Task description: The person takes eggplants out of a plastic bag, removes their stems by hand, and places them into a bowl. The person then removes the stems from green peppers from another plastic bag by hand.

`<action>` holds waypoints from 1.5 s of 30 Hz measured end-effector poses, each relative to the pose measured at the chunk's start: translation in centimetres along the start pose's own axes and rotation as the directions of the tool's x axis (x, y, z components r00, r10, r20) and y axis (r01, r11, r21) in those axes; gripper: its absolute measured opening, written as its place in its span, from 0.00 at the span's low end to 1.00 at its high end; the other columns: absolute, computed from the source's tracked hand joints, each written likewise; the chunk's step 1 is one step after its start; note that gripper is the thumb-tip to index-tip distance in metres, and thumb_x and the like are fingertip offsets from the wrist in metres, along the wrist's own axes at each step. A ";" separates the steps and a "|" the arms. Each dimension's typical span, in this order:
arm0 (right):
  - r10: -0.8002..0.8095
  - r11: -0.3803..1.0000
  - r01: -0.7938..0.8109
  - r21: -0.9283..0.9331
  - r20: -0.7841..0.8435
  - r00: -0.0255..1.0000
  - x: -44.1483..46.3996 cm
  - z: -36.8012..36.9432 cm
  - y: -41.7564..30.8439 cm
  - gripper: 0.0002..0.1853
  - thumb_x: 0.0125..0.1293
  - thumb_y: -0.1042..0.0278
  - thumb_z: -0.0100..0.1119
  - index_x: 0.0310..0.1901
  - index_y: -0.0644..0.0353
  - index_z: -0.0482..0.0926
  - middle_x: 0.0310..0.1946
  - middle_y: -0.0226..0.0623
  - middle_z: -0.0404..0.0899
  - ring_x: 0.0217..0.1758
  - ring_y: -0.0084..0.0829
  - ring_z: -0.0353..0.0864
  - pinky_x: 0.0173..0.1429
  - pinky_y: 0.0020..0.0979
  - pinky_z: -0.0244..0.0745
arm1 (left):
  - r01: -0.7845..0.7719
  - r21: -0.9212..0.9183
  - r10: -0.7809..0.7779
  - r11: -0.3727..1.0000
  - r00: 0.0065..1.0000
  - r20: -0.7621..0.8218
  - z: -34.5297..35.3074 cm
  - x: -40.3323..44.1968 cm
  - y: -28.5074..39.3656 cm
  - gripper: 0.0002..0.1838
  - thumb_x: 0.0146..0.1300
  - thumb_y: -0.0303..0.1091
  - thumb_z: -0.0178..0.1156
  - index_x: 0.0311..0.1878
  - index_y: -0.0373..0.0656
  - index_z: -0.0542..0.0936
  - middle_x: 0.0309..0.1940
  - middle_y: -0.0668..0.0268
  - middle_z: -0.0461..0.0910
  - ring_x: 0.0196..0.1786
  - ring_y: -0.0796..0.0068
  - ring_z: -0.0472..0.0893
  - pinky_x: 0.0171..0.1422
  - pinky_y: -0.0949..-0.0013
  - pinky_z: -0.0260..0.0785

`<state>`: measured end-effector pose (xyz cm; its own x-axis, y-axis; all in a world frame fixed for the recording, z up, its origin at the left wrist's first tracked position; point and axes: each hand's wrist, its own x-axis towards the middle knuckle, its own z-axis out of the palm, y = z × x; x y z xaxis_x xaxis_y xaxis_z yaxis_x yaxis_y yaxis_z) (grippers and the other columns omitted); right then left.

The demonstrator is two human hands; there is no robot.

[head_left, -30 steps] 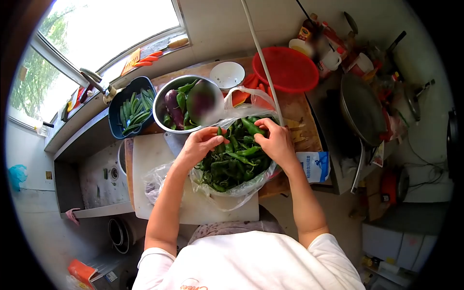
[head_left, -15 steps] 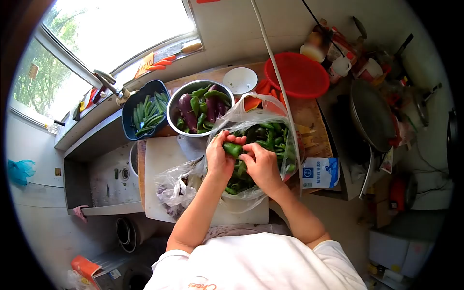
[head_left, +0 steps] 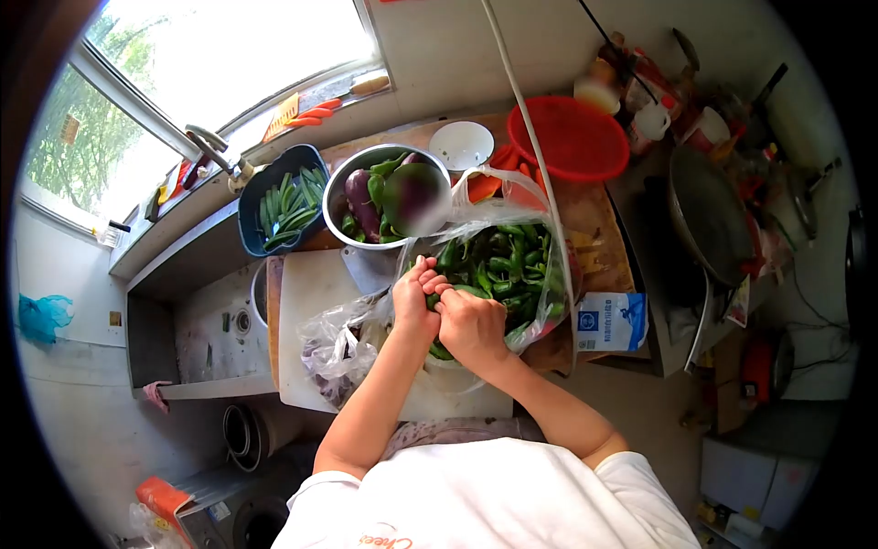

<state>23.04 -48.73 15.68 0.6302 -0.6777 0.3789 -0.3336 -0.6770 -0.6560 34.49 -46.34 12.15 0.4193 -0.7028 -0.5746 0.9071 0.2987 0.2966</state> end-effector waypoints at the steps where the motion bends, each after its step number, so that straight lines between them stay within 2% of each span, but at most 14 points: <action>1: -0.025 0.999 0.024 -0.028 -0.009 1.000 -0.1 0.7 0.3 0.02 0.54 0.72 0.54 0.28 0.59 0.77 0.22 0.40 0.79 0.21 0.43 0.79 0.24 0.39 0.72 | -0.017 0.003 0.017 1.000 1.000 -0.004 -0.1 0.1 0.1 0.09 0.71 0.34 0.51 0.38 0.37 0.70 0.17 0.76 0.60 0.19 0.84 0.59 0.24 0.77 0.57; 10: -0.030 0.999 0.028 0.027 0.075 0.997 0.6 1.3 0.6 0.04 0.54 0.72 0.58 0.32 0.59 0.78 0.24 0.41 0.80 0.26 0.43 0.81 0.29 0.40 0.74 | -0.137 0.039 0.140 0.990 0.987 -0.081 0.4 -0.4 0.6 0.10 0.71 0.33 0.51 0.37 0.36 0.71 0.16 0.76 0.60 0.18 0.86 0.59 0.23 0.80 0.56; 19: -0.044 0.995 0.036 0.092 0.088 0.995 -0.3 -2.6 1.3 0.03 0.56 0.72 0.60 0.29 0.60 0.76 0.23 0.43 0.78 0.27 0.46 0.79 0.29 0.41 0.72 | 0.022 -0.012 -0.023 1.000 0.998 -0.056 1.5 0.0 -0.1 0.12 0.72 0.37 0.50 0.37 0.37 0.69 0.15 0.77 0.57 0.16 0.85 0.57 0.21 0.76 0.55; 20: -0.053 0.996 0.046 0.070 0.104 0.993 -0.7 -3.3 1.2 0.03 0.55 0.72 0.59 0.29 0.60 0.76 0.22 0.42 0.78 0.26 0.45 0.80 0.28 0.41 0.73 | -0.090 0.000 0.090 0.996 0.995 -0.044 0.4 1.0 0.5 0.12 0.73 0.37 0.48 0.38 0.37 0.69 0.15 0.77 0.57 0.16 0.85 0.58 0.22 0.77 0.56; 23: 0.029 0.980 -0.046 0.195 0.092 0.995 -1.6 -4.3 1.4 0.05 0.56 0.72 0.62 0.29 0.62 0.76 0.23 0.46 0.77 0.26 0.47 0.78 0.29 0.39 0.72 | -0.022 -0.184 0.019 0.983 1.000 -0.020 0.5 0.0 3.3 0.15 0.74 0.40 0.46 0.37 0.37 0.69 0.13 0.78 0.60 0.17 0.86 0.62 0.23 0.79 0.60; 24: 0.061 0.965 -0.080 0.248 0.085 0.995 -1.7 -4.5 1.3 0.05 0.57 0.73 0.62 0.29 0.63 0.76 0.23 0.47 0.77 0.26 0.47 0.78 0.29 0.39 0.72 | 0.118 -0.287 -0.079 0.951 0.986 0.143 -0.4 -0.4 3.8 0.15 0.73 0.41 0.48 0.40 0.36 0.70 0.16 0.74 0.65 0.19 0.81 0.68 0.27 0.77 0.68; 26: 0.197 0.834 -0.317 0.452 0.293 0.936 -1.2 -5.1 -0.2 0.05 0.60 0.71 0.62 0.30 0.63 0.79 0.22 0.38 0.79 0.20 0.32 0.76 0.27 0.31 0.71 | 0.055 -0.301 -0.059 0.952 0.998 -0.003 1.7 -5.5 3.9 0.17 0.72 0.42 0.49 0.43 0.34 0.71 0.20 0.69 0.71 0.26 0.74 0.74 0.35 0.72 0.75; 28: 0.274 0.516 -0.626 0.584 0.581 0.767 -1.2 -4.9 -1.3 0.05 0.62 0.71 0.61 0.31 0.63 0.80 0.23 0.30 0.79 0.20 0.23 0.74 0.26 0.26 0.70 | 0.014 -0.365 -0.003 0.931 1.000 0.031 -0.9 -7.2 5.2 0.16 0.71 0.41 0.51 0.44 0.34 0.71 0.26 0.63 0.74 0.30 0.70 0.76 0.39 0.69 0.78; 31: 0.176 0.431 -0.635 0.641 0.631 0.756 -2.6 -2.9 -3.8 0.04 0.63 0.73 0.60 0.35 0.64 0.81 0.27 0.27 0.79 0.28 0.17 0.75 0.32 0.21 0.71 | -0.034 -0.058 0.047 0.998 0.971 0.235 -4.8 -11.8 7.7 0.07 0.69 0.32 0.52 0.40 0.38 0.71 0.30 0.65 0.73 0.27 0.78 0.74 0.27 0.74 0.72; 32: 0.143 0.459 -0.610 0.646 0.625 0.768 -3.3 -1.9 -5.1 0.03 0.62 0.74 0.60 0.35 0.64 0.81 0.27 0.28 0.79 0.28 0.17 0.76 0.32 0.21 0.72 | -0.292 0.271 0.255 0.917 0.953 0.165 -5.7 -14.3 7.7 0.05 0.67 0.31 0.55 0.40 0.40 0.73 0.30 0.67 0.74 0.25 0.82 0.73 0.24 0.77 0.68; 34: 0.051 0.617 -0.519 0.592 0.628 0.777 -5.1 0.7 -7.9 0.02 0.61 0.77 0.61 0.34 0.65 0.80 0.27 0.29 0.80 0.28 0.18 0.76 0.32 0.22 0.74 | -0.341 0.573 0.304 0.745 0.939 0.164 -8.8 -19.0 8.0 0.07 0.67 0.34 0.57 0.42 0.41 0.75 0.30 0.68 0.74 0.23 0.83 0.71 0.23 0.78 0.67; 37: -0.141 0.644 -0.502 0.578 0.734 0.664 -9.1 6.5 -12.3 0.03 0.59 0.80 0.62 0.35 0.66 0.78 0.26 0.32 0.80 0.26 0.19 0.78 0.28 0.21 0.75 | -0.322 0.371 0.315 0.871 0.946 0.082 -17.7 -24.6 7.6 0.13 0.69 0.42 0.56 0.43 0.40 0.75 0.28 0.69 0.74 0.21 0.84 0.71 0.23 0.77 0.67; 42: -0.231 0.797 -0.452 0.401 0.893 0.385 -18.4 14.3 -20.3 0.05 0.57 0.78 0.64 0.34 0.65 0.78 0.25 0.32 0.80 0.26 0.19 0.78 0.28 0.23 0.76 | -0.373 0.044 0.349 0.927 0.811 -0.469 -38.5 -31.8 2.0 0.06 0.67 0.30 0.50 0.40 0.39 0.74 0.29 0.62 0.76 0.25 0.76 0.75 0.28 0.70 0.72; 45: -0.394 0.818 -0.371 0.439 0.899 0.194 -24.5 17.7 -26.6 0.16 0.59 0.72 0.65 0.48 0.66 0.78 0.39 0.38 0.81 0.36 0.23 0.80 0.38 0.27 0.76 | -0.460 -0.125 0.299 0.879 0.736 -0.607 -45.8 -35.7 -2.0 0.05 0.64 0.27 0.49 0.41 0.39 0.71 0.27 0.58 0.76 0.24 0.69 0.76 0.30 0.65 0.76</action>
<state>28.91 -9.04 12.36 0.8834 0.3934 -0.2547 -0.1994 -0.1765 -0.9639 19.39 7.73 -2.81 0.6021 -0.0358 -0.7976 0.6093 0.6662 0.4301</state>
